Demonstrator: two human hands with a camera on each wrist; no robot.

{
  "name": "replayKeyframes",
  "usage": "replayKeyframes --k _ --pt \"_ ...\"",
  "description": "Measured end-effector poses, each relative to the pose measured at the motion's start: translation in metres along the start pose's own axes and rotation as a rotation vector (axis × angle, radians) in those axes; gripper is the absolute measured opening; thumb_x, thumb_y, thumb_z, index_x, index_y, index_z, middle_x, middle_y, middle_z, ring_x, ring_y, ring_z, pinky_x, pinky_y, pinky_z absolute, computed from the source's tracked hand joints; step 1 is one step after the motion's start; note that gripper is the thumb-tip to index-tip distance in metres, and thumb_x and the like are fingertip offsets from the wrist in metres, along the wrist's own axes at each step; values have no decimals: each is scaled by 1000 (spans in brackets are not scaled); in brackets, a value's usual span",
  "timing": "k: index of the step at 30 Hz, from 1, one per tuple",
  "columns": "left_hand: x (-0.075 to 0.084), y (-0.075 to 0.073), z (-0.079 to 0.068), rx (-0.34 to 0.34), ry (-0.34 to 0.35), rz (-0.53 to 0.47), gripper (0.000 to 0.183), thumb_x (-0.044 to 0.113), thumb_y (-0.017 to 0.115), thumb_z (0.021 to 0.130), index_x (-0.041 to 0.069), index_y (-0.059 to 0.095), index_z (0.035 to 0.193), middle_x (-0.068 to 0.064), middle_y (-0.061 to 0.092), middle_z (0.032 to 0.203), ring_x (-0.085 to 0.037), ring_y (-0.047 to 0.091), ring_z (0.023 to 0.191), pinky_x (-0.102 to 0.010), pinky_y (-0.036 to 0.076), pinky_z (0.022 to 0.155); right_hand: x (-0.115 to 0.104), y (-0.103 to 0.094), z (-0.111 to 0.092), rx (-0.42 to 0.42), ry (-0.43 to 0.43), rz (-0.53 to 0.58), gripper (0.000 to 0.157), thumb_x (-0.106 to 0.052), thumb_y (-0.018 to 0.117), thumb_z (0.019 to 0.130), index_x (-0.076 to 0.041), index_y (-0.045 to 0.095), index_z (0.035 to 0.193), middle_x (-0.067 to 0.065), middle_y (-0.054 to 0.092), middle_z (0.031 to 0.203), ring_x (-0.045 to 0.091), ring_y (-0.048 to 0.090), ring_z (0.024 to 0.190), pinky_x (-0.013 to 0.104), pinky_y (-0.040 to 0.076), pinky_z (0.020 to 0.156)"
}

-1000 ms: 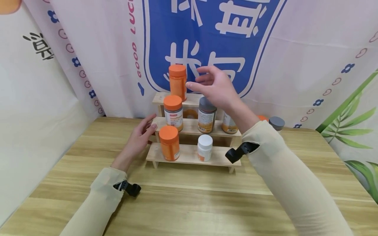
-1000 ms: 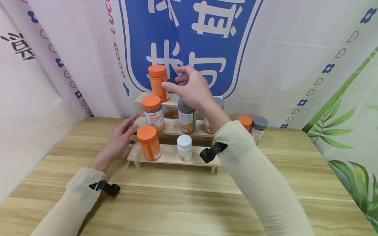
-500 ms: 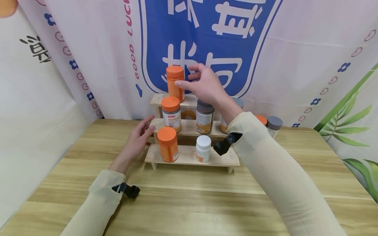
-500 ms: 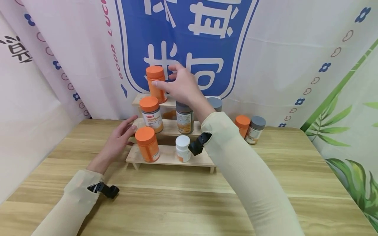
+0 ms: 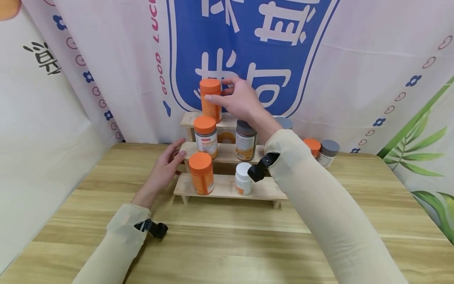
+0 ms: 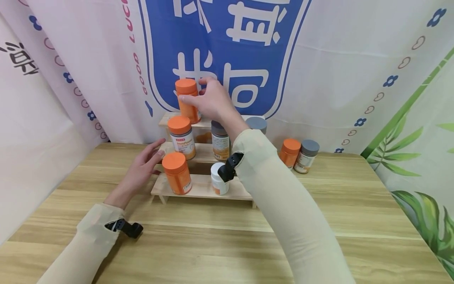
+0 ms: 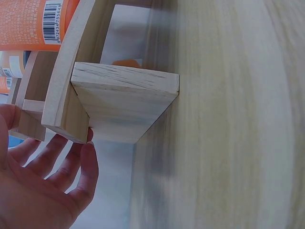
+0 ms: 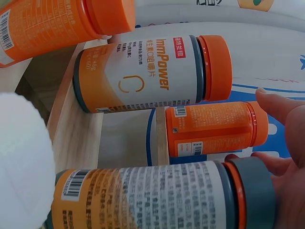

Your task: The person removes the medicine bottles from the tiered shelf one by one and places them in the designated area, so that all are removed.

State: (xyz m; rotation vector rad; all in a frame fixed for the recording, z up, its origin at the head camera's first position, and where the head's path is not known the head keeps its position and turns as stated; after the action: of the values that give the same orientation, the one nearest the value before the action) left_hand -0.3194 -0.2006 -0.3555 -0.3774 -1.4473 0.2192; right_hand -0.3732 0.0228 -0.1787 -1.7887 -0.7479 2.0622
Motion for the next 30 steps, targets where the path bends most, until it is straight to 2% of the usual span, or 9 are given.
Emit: replayKeyframes --k 5,13,20,30 --pt "1 0 0 0 2 -4 59 36 44 115 23 28 170 -23 52 156 -32 57 124 -32 56 79 -5 4 1 -6 -13 29 76 -46 78 95 -21 45 159 5 62 145 19 61 129 40 52 109" --pt "3 1 -1 0 6 -2 60 37 44 115 22 27 170 -22 50 159 -34 57 125 -33 56 80 -8 10 6 -17 8 45 73 -45 77 97 -20 44 158 4 56 152 19 60 131 39 52 110" --pt "2 1 0 4 7 4 60 38 44 115 22 28 170 -21 50 160 -33 57 125 -33 56 80 -7 17 10 -22 42 11 66 -46 72 100 -18 47 154 4 60 148 20 59 132 42 48 116" --pt "0 -1 1 5 11 10 61 39 44 115 21 27 170 -21 51 159 -35 57 125 -32 56 80 -8 17 10 6 45 1 58 -45 71 101 -18 53 148 3 64 141 20 63 125 41 50 114"
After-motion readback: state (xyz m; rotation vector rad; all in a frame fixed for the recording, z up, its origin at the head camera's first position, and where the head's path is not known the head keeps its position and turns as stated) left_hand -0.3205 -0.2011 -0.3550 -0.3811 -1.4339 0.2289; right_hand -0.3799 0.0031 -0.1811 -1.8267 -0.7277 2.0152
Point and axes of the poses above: each hand's wrist, its own z-axis towards the middle knuckle, its own y-axis out of the palm, x = y × z, the point moved 9 cm from there along z, towards the middle knuckle
